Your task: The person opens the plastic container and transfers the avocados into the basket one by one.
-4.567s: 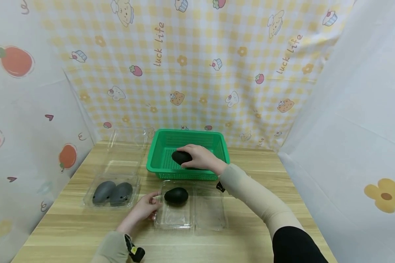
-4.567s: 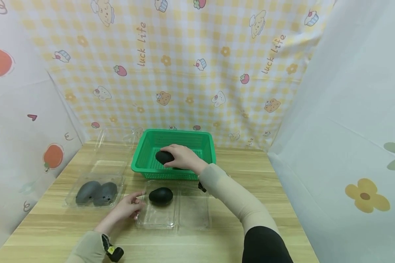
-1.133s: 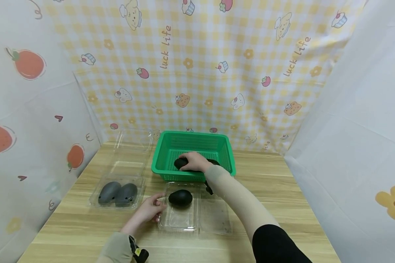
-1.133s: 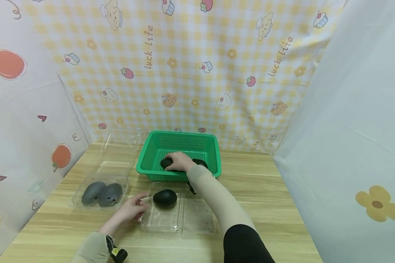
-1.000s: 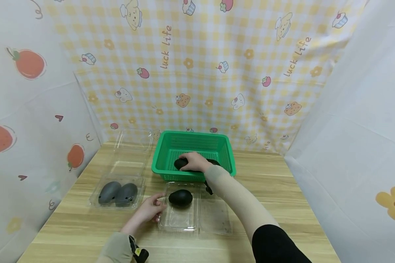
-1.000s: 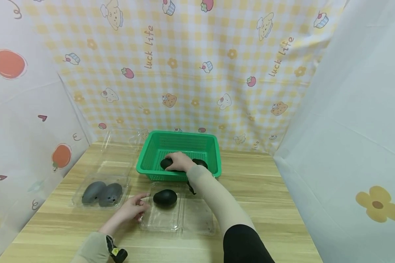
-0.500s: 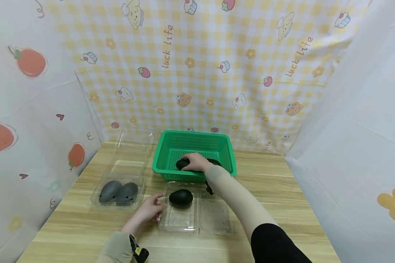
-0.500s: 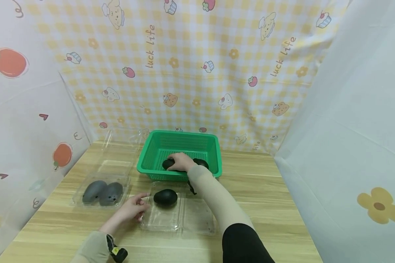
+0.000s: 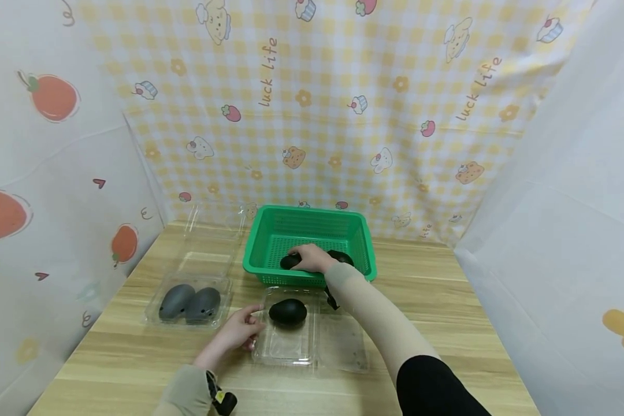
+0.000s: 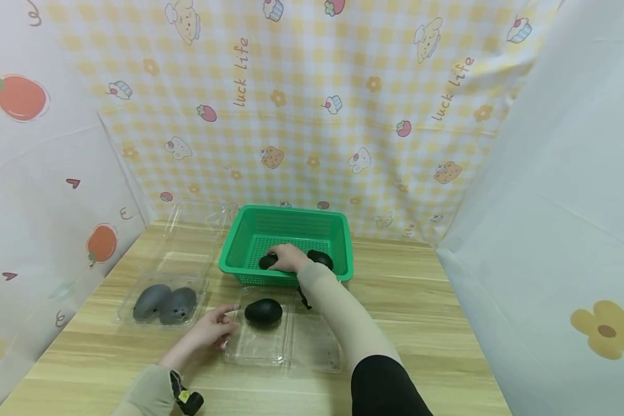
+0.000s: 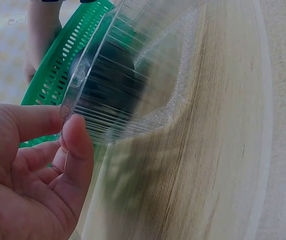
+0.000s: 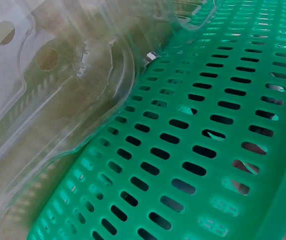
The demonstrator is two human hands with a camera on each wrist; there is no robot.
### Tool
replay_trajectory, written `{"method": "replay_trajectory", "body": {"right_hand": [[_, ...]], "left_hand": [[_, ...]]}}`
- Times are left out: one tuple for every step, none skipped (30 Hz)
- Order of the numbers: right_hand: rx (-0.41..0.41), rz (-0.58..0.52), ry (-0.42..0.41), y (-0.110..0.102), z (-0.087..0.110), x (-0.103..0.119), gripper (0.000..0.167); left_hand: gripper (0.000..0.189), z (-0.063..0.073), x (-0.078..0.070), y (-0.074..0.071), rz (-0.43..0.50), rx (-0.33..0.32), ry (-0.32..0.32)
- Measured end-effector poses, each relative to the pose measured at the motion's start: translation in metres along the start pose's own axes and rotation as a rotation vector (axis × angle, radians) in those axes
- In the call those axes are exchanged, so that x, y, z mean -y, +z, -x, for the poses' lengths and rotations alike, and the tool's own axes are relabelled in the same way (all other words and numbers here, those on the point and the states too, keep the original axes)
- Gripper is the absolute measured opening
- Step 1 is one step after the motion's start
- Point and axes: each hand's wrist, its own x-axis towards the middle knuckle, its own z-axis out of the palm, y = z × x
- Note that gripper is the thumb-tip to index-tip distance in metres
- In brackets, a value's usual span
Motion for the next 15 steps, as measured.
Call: {"method": "replay_trajectory", "body": {"right_hand": [[0.003,0.0,0.003,0.0,0.0,0.0001,0.052],[0.005,0.002,0.007,0.0001,-0.0002,0.0002,0.052],[0.009,0.002,0.011,0.0002,-0.0004,0.0003,0.052],[0.011,0.0,0.017,0.0002,-0.0006,0.0006,0.051],[0.014,0.001,0.023,0.0002,-0.0007,0.0009,0.051],[0.018,0.001,0.029,0.0002,-0.0007,0.0012,0.05],[0.023,0.003,0.033,0.0003,-0.001,0.0015,0.05],[0.028,0.003,0.038,0.0004,-0.0012,0.0018,0.05],[0.032,0.003,0.043,0.0005,-0.0013,0.002,0.05],[0.035,0.005,0.047,0.0006,-0.0014,0.0022,0.049],[0.038,0.006,0.052,0.0007,-0.0018,0.0023,0.049],[0.042,0.008,0.054,0.0008,-0.0021,0.0024,0.049],[0.044,0.01,0.058,0.001,-0.0023,0.0024,0.049],[0.045,0.01,0.062,0.0011,-0.0025,0.0025,0.049],[0.046,0.009,0.065,0.0012,-0.0026,0.0025,0.049]], "left_hand": [[0.054,-0.0002,0.0001,0.0001,0.003,0.0,0.0],[0.054,-0.0004,0.0001,0.0001,0.006,0.0,-0.001],[0.054,-0.0008,0.0004,0.0002,0.007,-0.001,-0.001],[0.053,-0.0012,0.001,0.0001,0.007,-0.001,-0.002],[0.053,-0.0016,0.0016,0.0002,0.005,-0.002,-0.001],[0.053,-0.0018,0.0019,0.0002,0.005,-0.002,-0.003],[0.053,-0.002,0.0022,0.0002,0.005,-0.002,-0.005],[0.053,-0.0021,0.0024,0.0003,0.006,-0.002,-0.007],[0.054,-0.0024,0.0027,0.0003,0.004,-0.003,-0.007],[0.054,-0.0027,0.003,0.0005,0.004,-0.002,-0.008],[0.054,-0.003,0.0032,0.0006,0.002,-0.004,-0.008],[0.054,-0.0032,0.003,0.0006,0.003,-0.005,-0.01],[0.054,-0.0033,0.0028,0.0007,0.001,-0.007,-0.011],[0.053,-0.0035,0.0029,0.0007,-0.002,-0.009,-0.011],[0.053,-0.0036,0.0029,0.0006,-0.006,-0.01,-0.011]]}}
